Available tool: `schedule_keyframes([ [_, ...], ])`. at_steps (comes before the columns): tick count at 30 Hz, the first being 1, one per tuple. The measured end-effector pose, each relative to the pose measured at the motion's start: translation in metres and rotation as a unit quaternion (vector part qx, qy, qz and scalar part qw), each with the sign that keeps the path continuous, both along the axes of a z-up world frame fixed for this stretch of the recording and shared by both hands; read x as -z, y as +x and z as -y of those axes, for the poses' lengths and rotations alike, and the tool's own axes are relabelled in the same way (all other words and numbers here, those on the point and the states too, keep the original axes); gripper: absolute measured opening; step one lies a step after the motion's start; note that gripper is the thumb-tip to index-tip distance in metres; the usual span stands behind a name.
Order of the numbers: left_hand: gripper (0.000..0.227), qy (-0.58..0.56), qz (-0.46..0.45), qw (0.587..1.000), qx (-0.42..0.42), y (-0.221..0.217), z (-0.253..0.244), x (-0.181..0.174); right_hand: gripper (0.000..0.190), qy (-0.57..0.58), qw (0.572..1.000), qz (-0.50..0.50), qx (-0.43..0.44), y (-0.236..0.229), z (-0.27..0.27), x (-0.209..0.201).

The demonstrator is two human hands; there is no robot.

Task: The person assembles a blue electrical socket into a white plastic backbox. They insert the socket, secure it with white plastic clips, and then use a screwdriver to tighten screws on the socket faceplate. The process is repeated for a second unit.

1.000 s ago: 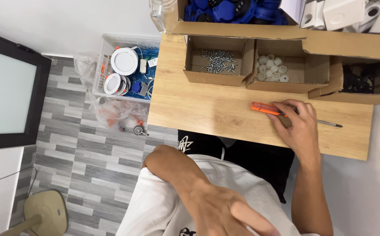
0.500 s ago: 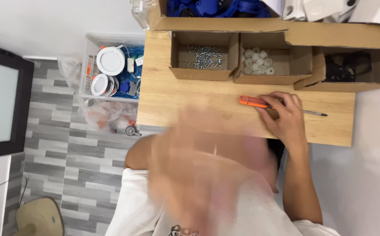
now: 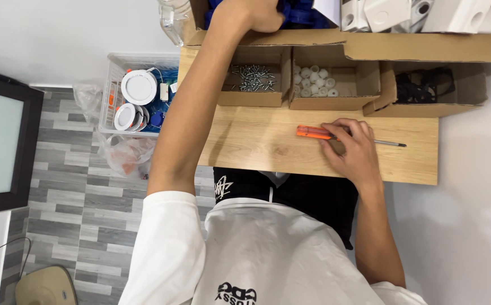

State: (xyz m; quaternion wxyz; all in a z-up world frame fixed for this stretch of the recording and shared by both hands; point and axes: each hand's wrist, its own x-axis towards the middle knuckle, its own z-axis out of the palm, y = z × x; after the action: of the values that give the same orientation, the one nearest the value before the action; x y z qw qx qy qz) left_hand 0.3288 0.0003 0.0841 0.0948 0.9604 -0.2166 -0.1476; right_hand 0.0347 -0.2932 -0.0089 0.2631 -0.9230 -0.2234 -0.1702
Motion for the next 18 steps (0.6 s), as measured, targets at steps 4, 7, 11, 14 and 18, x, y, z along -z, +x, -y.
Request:
schedule_keyframes([
  [4, 0.006, 0.035, -0.073, 0.996, -0.028, -0.007, 0.01, -0.016, 0.034, 0.011, 1.0, -0.004, -0.005, 0.0, 0.002, 0.001],
  [7, 0.012, 0.029, -0.084, 0.995, -0.047, -0.006, 0.013, -0.014, 0.041, 0.014, 1.0, -0.019, -0.015, 0.0, 0.004, 0.003],
  [11, 0.046, -0.014, -0.033, 0.998, -0.045, 0.006, 0.012, 0.007, 0.042, 0.011, 1.0, -0.004, -0.021, 0.0, 0.005, 0.005],
  [14, 0.042, -0.017, -0.026, 0.998, -0.06, 0.007, 0.009, 0.018, 0.04, -0.003, 1.0, 0.02, -0.011, -0.001, 0.003, 0.002],
  [18, 0.044, -0.081, 0.02, 0.994, -0.068, -0.001, 0.001, 0.009, 0.038, 0.001, 0.999, 0.042, 0.008, 0.0, 0.002, 0.002],
])
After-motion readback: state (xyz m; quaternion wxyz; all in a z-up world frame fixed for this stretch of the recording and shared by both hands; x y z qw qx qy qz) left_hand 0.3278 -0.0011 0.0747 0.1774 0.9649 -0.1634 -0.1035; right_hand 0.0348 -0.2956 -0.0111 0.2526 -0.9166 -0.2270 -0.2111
